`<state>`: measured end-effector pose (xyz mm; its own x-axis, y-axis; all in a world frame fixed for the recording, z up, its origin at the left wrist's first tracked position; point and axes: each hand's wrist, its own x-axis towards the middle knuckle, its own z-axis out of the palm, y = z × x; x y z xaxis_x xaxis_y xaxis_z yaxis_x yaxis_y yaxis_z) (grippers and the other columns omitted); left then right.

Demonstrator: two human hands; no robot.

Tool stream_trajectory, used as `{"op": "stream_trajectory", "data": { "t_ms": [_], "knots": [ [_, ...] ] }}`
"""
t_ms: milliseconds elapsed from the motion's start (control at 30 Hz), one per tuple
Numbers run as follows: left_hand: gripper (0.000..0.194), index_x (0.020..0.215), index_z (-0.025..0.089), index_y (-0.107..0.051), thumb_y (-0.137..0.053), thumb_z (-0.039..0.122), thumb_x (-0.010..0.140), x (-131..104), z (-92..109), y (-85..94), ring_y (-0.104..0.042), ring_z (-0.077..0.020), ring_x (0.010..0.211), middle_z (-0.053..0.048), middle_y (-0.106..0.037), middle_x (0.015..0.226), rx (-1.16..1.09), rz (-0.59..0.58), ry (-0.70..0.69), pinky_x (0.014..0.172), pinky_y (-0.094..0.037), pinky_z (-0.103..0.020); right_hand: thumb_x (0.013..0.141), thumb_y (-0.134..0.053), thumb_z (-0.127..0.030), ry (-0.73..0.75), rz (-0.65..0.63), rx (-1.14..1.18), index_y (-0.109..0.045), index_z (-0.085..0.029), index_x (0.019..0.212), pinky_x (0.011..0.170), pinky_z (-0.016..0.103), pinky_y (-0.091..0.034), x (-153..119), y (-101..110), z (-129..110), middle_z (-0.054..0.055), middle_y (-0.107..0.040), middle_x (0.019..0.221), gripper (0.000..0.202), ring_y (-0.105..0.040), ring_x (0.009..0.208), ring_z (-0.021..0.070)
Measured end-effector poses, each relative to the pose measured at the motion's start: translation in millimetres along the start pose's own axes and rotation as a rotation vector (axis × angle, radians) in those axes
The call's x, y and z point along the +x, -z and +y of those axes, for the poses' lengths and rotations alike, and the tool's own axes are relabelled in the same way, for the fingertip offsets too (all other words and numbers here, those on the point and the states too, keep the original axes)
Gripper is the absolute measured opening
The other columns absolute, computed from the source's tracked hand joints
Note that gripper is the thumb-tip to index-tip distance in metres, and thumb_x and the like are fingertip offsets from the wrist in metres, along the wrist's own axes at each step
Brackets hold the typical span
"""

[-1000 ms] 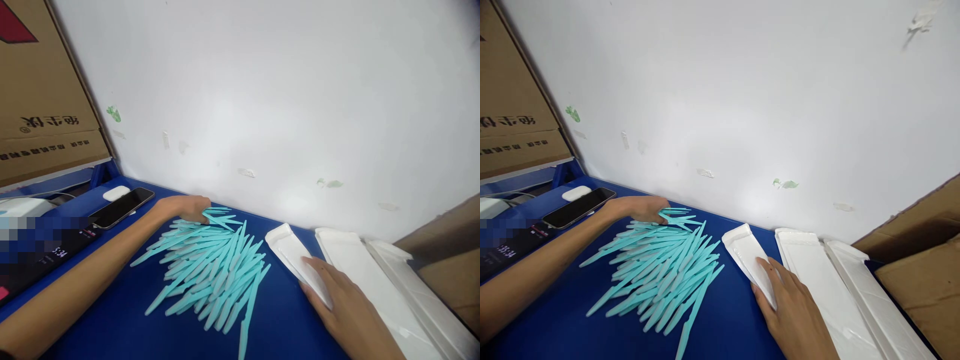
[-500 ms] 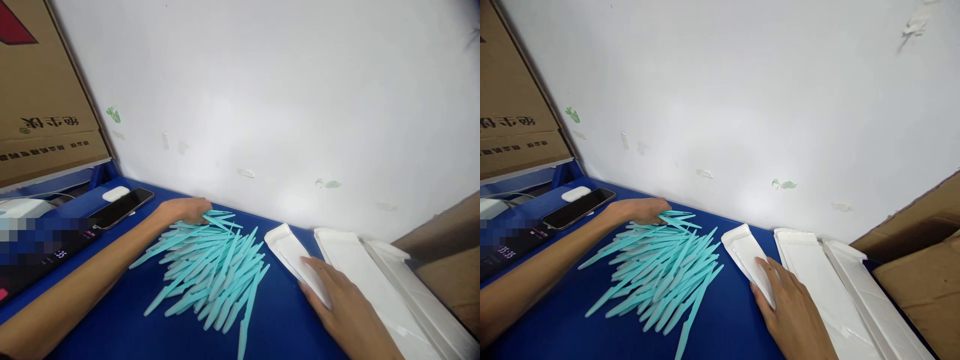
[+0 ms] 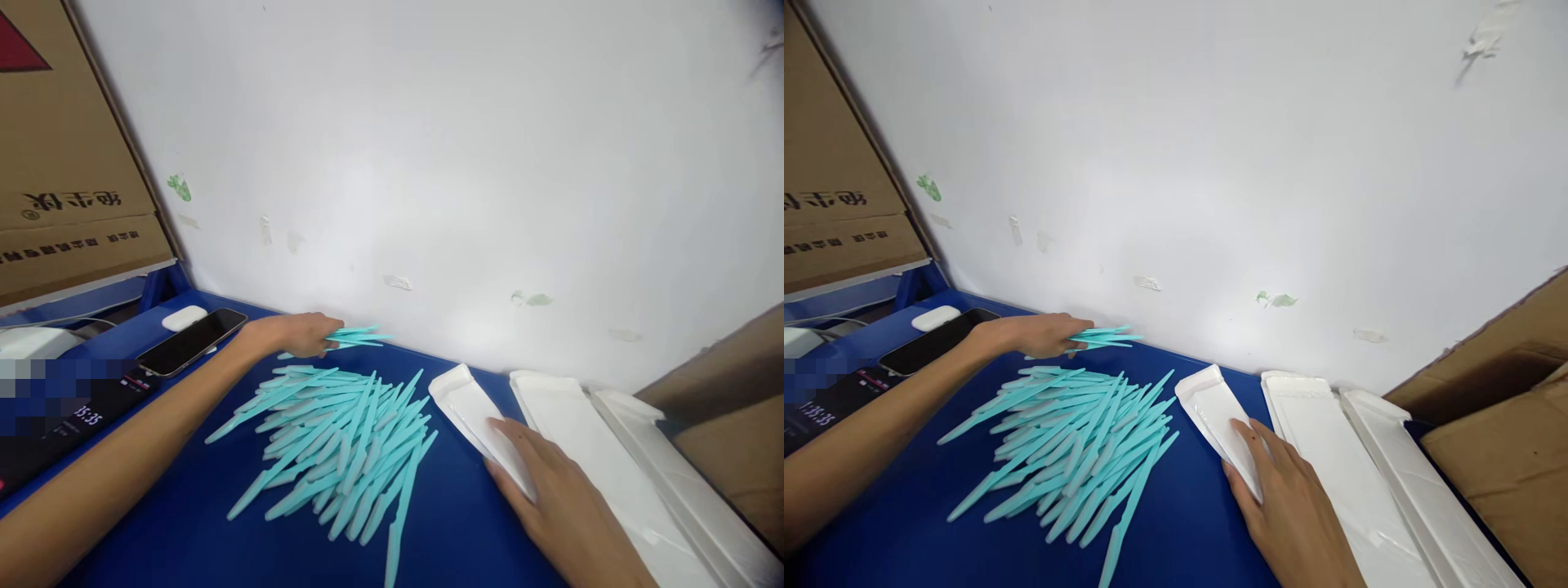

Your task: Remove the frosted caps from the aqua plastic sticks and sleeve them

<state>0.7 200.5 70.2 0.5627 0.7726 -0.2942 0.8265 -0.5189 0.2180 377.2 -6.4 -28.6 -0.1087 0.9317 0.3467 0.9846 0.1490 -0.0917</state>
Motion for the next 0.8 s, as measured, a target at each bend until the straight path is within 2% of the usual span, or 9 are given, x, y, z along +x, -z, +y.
{"op": "stream_trajectory", "data": {
  "t_ms": [133, 267, 333, 400, 467, 567, 633, 700, 800],
  "knots": [
    [0.029, 0.099, 0.019, -0.053, -0.044, 0.047, 0.098, -6.8, -0.9, 14.8, -0.059, -0.0199, 0.081, -0.007, -0.064, 0.095, -0.206, 0.001, -0.135, 0.072, -0.048, -0.028, 0.102, -0.041, -0.055, 0.01, -0.014, -0.001, -0.052, -0.028, 0.144, 0.098, 0.055, -0.056, -2.7, -4.6, 2.7, 0.009, -0.061, 0.143, 0.051, -0.064, 0.123, 0.0323],
    [0.038, 0.094, 0.019, -0.049, -0.034, 0.053, 0.102, -13.8, 15.4, 23.6, -0.047, -0.0139, 0.067, -0.004, -0.055, 0.088, -0.397, 0.007, -0.259, 0.063, -0.046, -0.026, 0.099, -0.045, -0.06, 0.062, 0.063, -0.07, -0.053, -0.027, 0.143, 0.107, 0.063, -0.045, -1.9, -7.0, 3.2, 0.012, -0.06, 0.144, 0.055, -0.056, 0.131, 0.0363],
    [0.036, 0.091, 0.019, -0.048, -0.037, 0.051, 0.101, -15.2, 30.1, 23.6, -0.038, -0.0109, 0.059, -0.003, -0.051, 0.083, -0.585, -0.015, -0.288, 0.056, -0.043, -0.025, 0.099, -0.046, -0.06, 0.071, 0.13, -0.086, -0.056, -0.028, 0.14, 0.112, 0.067, -0.036, 0.8, -1.9, -0.8, 0.011, -0.059, 0.145, 0.052, -0.05, 0.137, 0.0381],
    [0.026, 0.092, 0.018, -0.048, -0.048, 0.044, 0.098, -15.4, 47.6, 21.4, -0.03, -0.0079, 0.054, -0.002, -0.05, 0.081, -0.948, -0.054, -0.291, 0.048, -0.036, -0.023, 0.101, -0.046, -0.053, 0.062, 0.185, -0.023, -0.057, -0.029, 0.137, 0.117, 0.066, -0.029, 2.8, 7.8, -8.9, 0.01, -0.058, 0.145, 0.045, -0.047, 0.14, 0.036],
    [0.019, 0.096, 0.017, -0.05, -0.055, 0.036, 0.095, -15.5, 66.9, 17.6, -0.024, -0.0059, 0.05, 0.0, -0.048, 0.077, -1.261, -0.101, -0.286, 0.044, -0.028, -0.02, 0.102, -0.045, -0.044, 0.028, 0.235, 0.133, -0.058, -0.03, 0.134, 0.119, 0.061, -0.03, 1.9, 19.2, -21.8, 0.008, -0.059, 0.143, 0.038, -0.05, 0.137, 0.0316],
    [0.02, 0.101, 0.015, -0.054, -0.058, 0.033, 0.092, -18.7, 98.3, 9.3, -0.021, -0.0051, 0.048, 0.001, -0.047, 0.074, -1.467, -0.144, -0.238, 0.043, -0.022, -0.018, 0.103, -0.043, -0.045, -0.095, 0.221, 0.484, -0.057, -0.033, 0.134, 0.111, 0.049, -0.045, -5.0, 31.2, -48.1, 0.004, -0.062, 0.14, 0.036, -0.056, 0.132, 0.0281],
    [0.023, 0.099, 0.015, -0.055, -0.062, 0.035, 0.09, -23.3, 120.0, 1.9, -0.021, -0.0046, 0.047, 0.002, -0.048, 0.071, -1.507, -0.194, -0.249, 0.042, -0.02, -0.018, 0.103, -0.042, -0.051, -0.237, 0.138, 0.728, -0.057, -0.033, 0.134, 0.109, 0.044, -0.047, -9.7, 32.3, -65.9, 0.004, -0.062, 0.14, 0.039, -0.057, 0.131, 0.0273],
    [0.029, 0.094, 0.015, -0.055, -0.066, 0.042, 0.089, -28.8, 141.0, -7.6, -0.024, -0.0039, 0.047, 0.002, -0.05, 0.072, -1.487, -0.296, -0.261, 0.044, -0.023, -0.018, 0.103, -0.042, -0.056, -0.323, 0.083, 0.982, -0.055, -0.033, 0.137, 0.108, 0.041, -0.048, -11.2, 27.8, -78.3, 0.006, -0.062, 0.14, 0.043, -0.059, 0.129, 0.0265],
    [0.038, 0.085, 0.016, -0.052, -0.068, 0.051, 0.087, -35.5, 168.6, -27.3, -0.03, -0.0043, 0.046, 0.0, -0.055, 0.072, -1.428, -0.343, -0.22, 0.046, -0.029, -0.019, 0.1, -0.042, -0.064, -0.306, 0.073, 1.318, -0.043, -0.033, 0.148, 0.107, 0.045, -0.049, -7.0, 17.5, -79.8, 0.009, -0.059, 0.145, 0.057, -0.06, 0.129, 0.0276]
  ]
}}
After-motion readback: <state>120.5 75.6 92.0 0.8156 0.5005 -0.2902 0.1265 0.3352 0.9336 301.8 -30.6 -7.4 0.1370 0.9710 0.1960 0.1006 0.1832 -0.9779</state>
